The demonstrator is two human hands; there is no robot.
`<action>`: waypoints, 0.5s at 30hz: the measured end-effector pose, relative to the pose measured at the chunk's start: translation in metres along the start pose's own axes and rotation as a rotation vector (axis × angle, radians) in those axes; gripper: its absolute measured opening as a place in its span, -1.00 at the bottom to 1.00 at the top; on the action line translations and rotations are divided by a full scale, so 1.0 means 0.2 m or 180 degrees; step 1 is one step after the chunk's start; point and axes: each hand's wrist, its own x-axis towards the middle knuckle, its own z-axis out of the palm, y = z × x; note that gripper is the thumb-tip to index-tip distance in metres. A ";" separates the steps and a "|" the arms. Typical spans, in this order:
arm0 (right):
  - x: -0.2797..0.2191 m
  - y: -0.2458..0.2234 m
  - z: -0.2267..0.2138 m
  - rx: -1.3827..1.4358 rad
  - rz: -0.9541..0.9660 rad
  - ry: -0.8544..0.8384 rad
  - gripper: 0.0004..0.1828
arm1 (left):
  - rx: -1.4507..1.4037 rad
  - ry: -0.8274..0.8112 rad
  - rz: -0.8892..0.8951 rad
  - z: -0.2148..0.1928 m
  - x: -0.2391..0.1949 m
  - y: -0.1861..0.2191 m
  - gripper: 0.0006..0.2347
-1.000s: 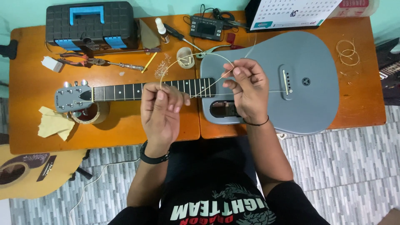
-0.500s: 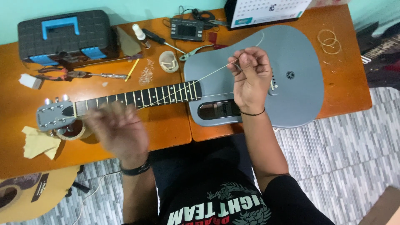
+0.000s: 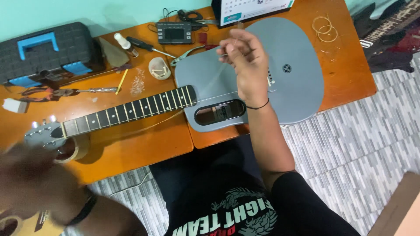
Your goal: The person replaces a guitar string on a gray acoustic guitar. They thread the string through the bridge, pull it taut, and wind it onto the tuning peg at the headstock.
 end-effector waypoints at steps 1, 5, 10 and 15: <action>-0.01 -0.05 0.04 0.0015 0.0001 -0.0025 -0.77 | 0.0020 0.0021 0.0005 0.18 0.07 0.14 -0.65; -0.01 -0.17 0.17 -0.1327 -0.0342 -0.0814 -0.69 | -0.0941 -0.2148 0.1090 0.69 0.28 0.75 -0.72; -0.03 -0.23 0.27 -0.0789 -0.0647 -0.1267 -0.58 | -0.0184 -0.2677 0.1242 1.09 0.32 0.95 -0.84; 0.00 -0.15 0.30 0.0043 -0.1018 -0.0532 -0.81 | 0.0656 -0.2792 0.1310 1.21 0.24 0.92 -0.98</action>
